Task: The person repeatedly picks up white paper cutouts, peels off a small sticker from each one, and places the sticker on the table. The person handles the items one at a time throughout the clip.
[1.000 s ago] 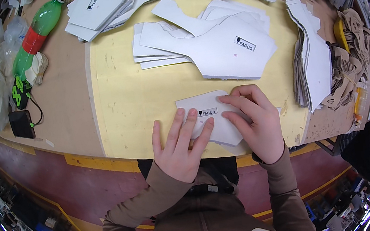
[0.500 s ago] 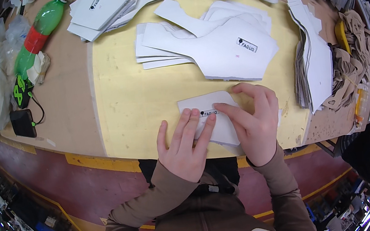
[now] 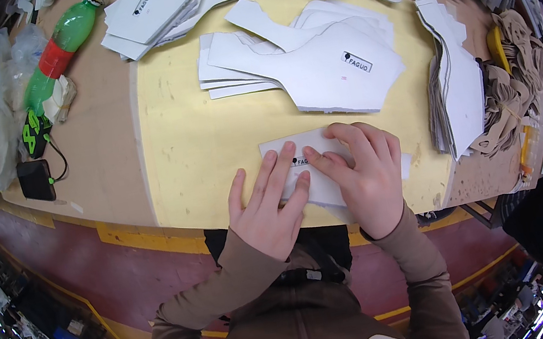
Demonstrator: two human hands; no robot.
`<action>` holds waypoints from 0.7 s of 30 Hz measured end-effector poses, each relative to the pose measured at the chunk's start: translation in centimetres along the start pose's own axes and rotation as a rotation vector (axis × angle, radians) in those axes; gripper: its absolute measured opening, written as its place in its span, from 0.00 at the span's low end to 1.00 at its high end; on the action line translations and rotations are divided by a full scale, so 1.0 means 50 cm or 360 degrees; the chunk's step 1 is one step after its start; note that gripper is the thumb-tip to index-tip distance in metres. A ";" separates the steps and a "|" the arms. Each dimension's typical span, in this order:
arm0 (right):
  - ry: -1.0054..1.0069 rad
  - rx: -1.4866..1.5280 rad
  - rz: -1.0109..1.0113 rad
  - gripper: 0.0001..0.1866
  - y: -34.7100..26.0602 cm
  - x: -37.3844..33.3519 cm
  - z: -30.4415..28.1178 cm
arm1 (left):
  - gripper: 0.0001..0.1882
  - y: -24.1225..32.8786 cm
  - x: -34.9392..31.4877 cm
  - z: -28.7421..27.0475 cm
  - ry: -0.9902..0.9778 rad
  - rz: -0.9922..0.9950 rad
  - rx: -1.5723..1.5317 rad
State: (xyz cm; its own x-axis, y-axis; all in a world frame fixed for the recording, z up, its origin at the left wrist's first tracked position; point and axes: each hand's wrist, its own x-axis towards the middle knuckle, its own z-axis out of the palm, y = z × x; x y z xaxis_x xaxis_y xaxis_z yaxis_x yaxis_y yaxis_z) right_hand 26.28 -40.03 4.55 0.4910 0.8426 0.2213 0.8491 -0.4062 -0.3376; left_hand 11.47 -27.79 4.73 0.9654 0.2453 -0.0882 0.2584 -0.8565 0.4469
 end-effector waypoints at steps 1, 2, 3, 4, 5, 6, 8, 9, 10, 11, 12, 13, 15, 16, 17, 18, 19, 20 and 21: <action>-0.0006 0.0008 0.0001 0.18 0.001 0.001 -0.002 | 0.27 -0.001 0.004 -0.002 0.0002 -0.0002 -0.0018; -0.0014 0.0025 -0.0012 0.17 0.005 0.003 -0.005 | 0.26 -0.002 0.006 -0.003 0.0012 0.0000 -0.0017; -0.0044 0.0094 0.0021 0.17 0.009 0.004 -0.008 | 0.26 -0.003 0.008 -0.004 0.0020 -0.0008 -0.0026; -0.0080 0.0172 0.0039 0.16 0.015 0.004 -0.013 | 0.25 -0.004 0.009 -0.004 0.0026 -0.0016 -0.0038; -0.0118 0.0252 0.0058 0.16 0.021 0.005 -0.016 | 0.25 -0.004 0.009 -0.005 0.0036 -0.0019 -0.0032; -0.0103 0.0279 0.0092 0.15 0.023 0.005 -0.016 | 0.24 -0.004 0.008 -0.005 0.0046 -0.0023 -0.0025; -0.0087 0.0341 0.0171 0.14 0.026 0.004 -0.014 | 0.25 -0.003 0.007 -0.005 0.0062 -0.0027 0.0023; -0.0067 0.0367 0.0196 0.13 0.026 0.003 -0.012 | 0.25 -0.003 0.006 -0.006 0.0067 -0.0025 0.0063; -0.0053 0.0397 0.0226 0.13 0.027 0.004 -0.009 | 0.26 -0.004 0.008 -0.005 0.0074 -0.0022 0.0102; -0.0039 0.0426 0.0252 0.12 0.027 0.004 -0.008 | 0.25 -0.007 0.011 -0.004 0.0106 0.0011 0.0056; -0.0011 0.0420 0.0258 0.13 0.026 0.005 -0.007 | 0.25 -0.014 0.017 -0.003 0.0140 0.0042 0.0012; 0.0016 0.0415 0.0263 0.14 0.025 0.006 -0.008 | 0.24 -0.021 0.024 -0.002 0.0175 0.0072 -0.0031; 0.0052 0.0350 0.0363 0.18 0.018 0.006 -0.014 | 0.23 -0.043 0.035 -0.007 0.0321 -0.0107 -0.0528; 0.0064 0.0288 0.0459 0.20 0.011 0.004 -0.018 | 0.23 -0.050 0.041 -0.008 0.0410 -0.0205 -0.0792; 0.0056 0.0218 0.0551 0.22 0.003 0.002 -0.022 | 0.22 -0.055 0.047 -0.009 0.0445 -0.0188 -0.0615; 0.0047 0.0245 0.0577 0.23 0.000 0.001 -0.026 | 0.22 -0.056 0.051 -0.010 0.0500 -0.0185 -0.0454; 0.0016 0.0266 0.0594 0.25 -0.003 0.000 -0.030 | 0.21 -0.056 0.054 -0.011 0.0528 -0.0210 -0.0267; -0.0014 0.0285 0.0604 0.26 -0.004 0.000 -0.033 | 0.21 -0.057 0.058 -0.014 0.0552 -0.0143 -0.0298; -0.0058 0.0354 0.0633 0.24 -0.003 0.000 -0.034 | 0.21 -0.059 0.061 -0.019 0.0546 -0.0100 -0.0303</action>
State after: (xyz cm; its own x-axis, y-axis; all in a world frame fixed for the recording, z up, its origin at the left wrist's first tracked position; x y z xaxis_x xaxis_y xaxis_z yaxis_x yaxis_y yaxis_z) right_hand 26.50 -40.58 6.15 0.7601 0.6498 0.0039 0.5315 -0.6183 -0.5790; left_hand 13.62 -24.10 3.97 0.8722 0.4595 0.1679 0.2744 -0.7435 0.6098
